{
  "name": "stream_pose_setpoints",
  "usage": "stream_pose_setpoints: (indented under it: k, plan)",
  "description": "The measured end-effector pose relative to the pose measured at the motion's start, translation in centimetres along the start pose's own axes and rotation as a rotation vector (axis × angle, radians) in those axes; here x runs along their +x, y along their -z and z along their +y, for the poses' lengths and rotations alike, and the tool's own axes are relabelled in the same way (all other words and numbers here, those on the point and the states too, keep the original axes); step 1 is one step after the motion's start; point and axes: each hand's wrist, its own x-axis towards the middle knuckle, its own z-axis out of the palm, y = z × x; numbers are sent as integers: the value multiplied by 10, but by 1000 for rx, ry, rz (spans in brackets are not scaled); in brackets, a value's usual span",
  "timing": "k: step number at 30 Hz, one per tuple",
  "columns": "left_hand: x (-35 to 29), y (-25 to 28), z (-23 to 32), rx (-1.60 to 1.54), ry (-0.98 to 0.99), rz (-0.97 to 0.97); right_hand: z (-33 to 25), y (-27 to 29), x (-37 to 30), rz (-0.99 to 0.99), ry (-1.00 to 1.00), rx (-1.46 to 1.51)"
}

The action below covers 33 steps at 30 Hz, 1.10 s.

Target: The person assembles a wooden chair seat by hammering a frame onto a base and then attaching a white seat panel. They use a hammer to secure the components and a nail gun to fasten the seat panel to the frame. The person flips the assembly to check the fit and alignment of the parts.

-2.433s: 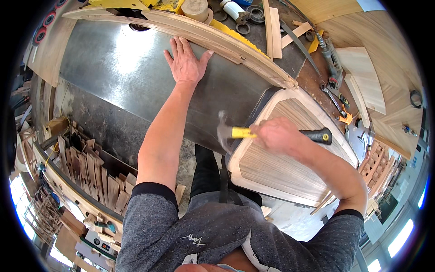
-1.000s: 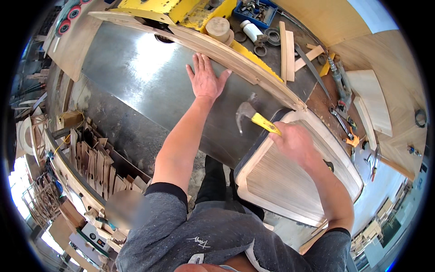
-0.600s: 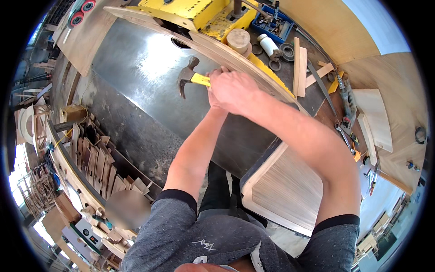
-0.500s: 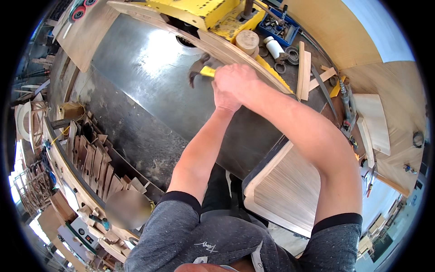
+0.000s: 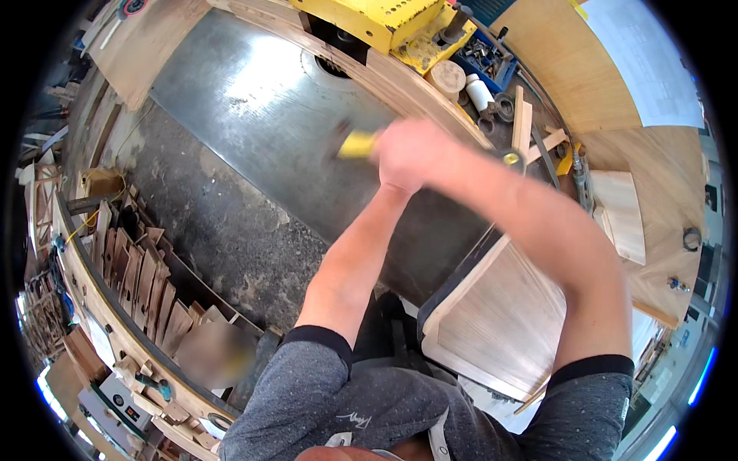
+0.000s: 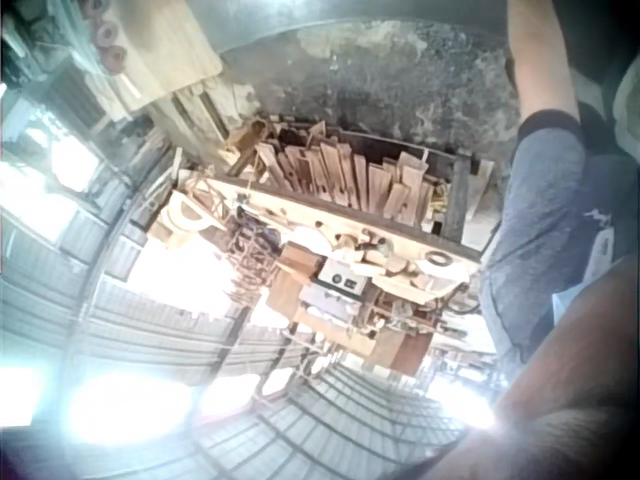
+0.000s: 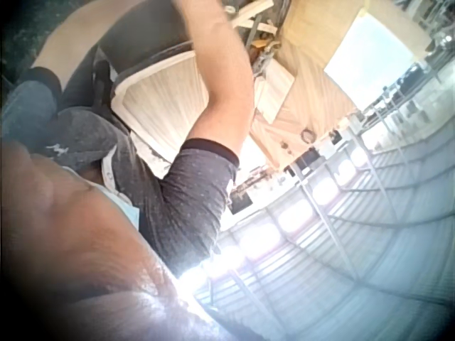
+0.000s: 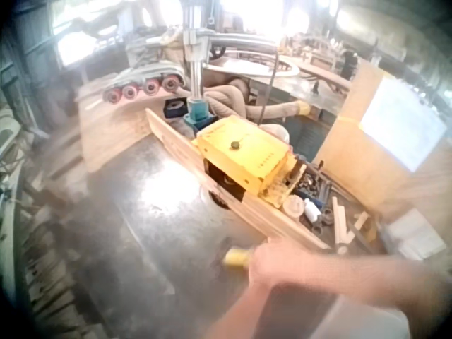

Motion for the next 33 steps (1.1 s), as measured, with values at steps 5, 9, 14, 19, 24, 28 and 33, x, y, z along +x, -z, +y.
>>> stream_pose_setpoints:
  k: [5,9,14,19,24,28,33]
  plan:
    - [-9,-12,0,-8,-55,41,36,-49,-6,212,-227,84]
    - [-6,-33,-27,256,-131,256,20,-34,-38,261,-87,157]
    - [-6,-30,-19,60,-18,286,38,-45,-132,300,-98,329]
    - [-6,-17,7,288,-25,232,88,-121,-245,705,-307,625]
    - [-6,-19,4,330,-36,242,160,-179,-315,669,-712,687]
    - [-3,-21,9,296,-16,208,232,-233,-325,688,-787,484]
    - [0,-15,2,275,-88,259,280,-229,-268,555,-629,415]
